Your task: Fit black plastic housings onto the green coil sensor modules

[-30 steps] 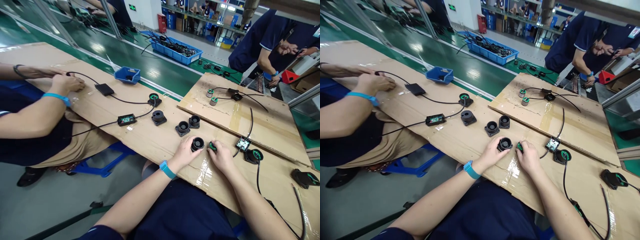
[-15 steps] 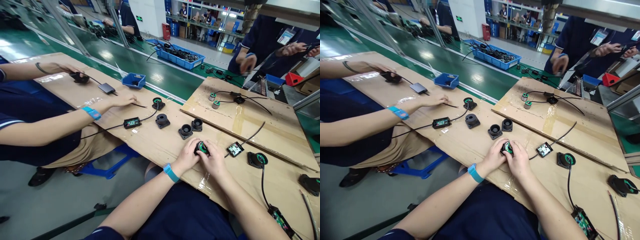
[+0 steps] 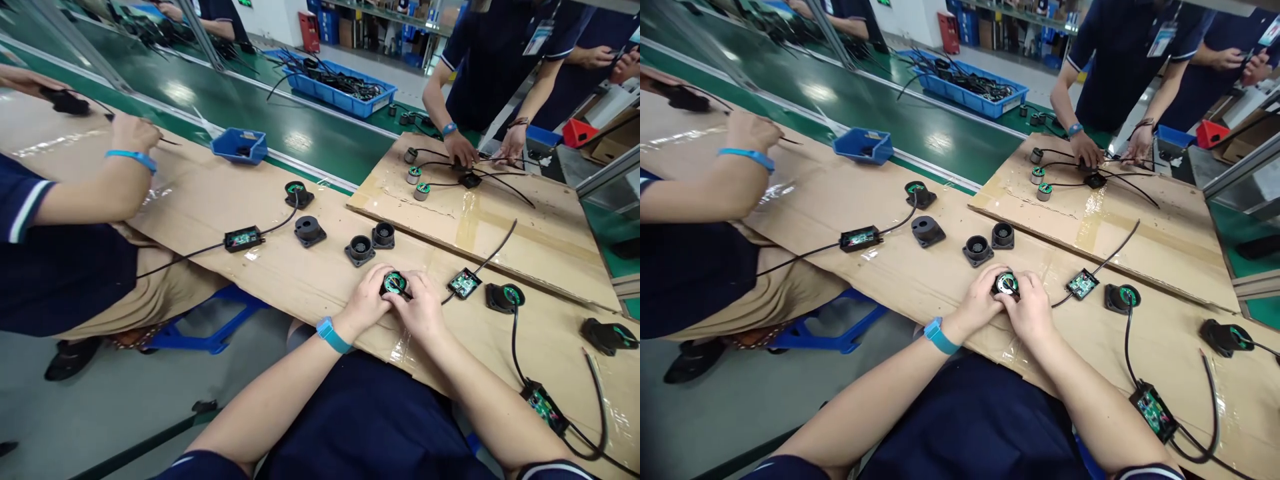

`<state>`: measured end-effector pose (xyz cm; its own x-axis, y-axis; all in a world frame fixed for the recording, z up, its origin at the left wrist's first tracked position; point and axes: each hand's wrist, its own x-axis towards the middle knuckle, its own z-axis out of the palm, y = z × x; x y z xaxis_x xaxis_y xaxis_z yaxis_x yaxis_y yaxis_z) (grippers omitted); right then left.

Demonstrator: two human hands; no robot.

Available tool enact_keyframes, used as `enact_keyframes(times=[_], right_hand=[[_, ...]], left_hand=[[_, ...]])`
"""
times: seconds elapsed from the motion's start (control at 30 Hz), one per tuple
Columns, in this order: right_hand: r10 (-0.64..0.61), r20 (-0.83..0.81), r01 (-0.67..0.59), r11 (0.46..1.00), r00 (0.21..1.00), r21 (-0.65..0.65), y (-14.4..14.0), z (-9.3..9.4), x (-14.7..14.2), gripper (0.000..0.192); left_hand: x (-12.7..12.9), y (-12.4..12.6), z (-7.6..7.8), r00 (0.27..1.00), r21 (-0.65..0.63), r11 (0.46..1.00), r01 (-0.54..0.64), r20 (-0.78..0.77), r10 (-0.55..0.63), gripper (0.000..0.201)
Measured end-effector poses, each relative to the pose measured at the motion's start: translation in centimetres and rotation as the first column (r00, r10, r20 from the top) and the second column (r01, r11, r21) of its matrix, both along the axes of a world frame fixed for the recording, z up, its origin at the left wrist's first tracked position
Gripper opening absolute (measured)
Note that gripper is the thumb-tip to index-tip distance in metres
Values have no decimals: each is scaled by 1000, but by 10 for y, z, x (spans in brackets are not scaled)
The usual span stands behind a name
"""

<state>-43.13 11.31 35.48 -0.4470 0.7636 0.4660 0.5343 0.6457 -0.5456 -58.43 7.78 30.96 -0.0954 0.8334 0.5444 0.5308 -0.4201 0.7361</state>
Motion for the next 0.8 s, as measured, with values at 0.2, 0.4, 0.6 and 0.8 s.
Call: enact_keyframes(times=[0.2, 0.4, 0.6, 0.8], right_hand=[[111, 31, -112, 993, 993, 43, 0, -7, 18, 56], [180, 42, -181, 984, 983, 6, 4, -4, 24, 49], [79, -2, -79, 997, 997, -9, -2, 1, 33, 32], [123, 14, -122, 992, 992, -14, 4, 36, 32, 10]], left_hand=[[-1, 2, 0, 1000, -31, 1000, 1, 9, -1, 49], [-2, 0, -6, 998, -7, 998, 60, -36, -60, 58], [0, 0, -1, 998, -43, 998, 51, -31, -52, 60], [1, 1, 2, 996, -32, 998, 54, -64, -56, 56]])
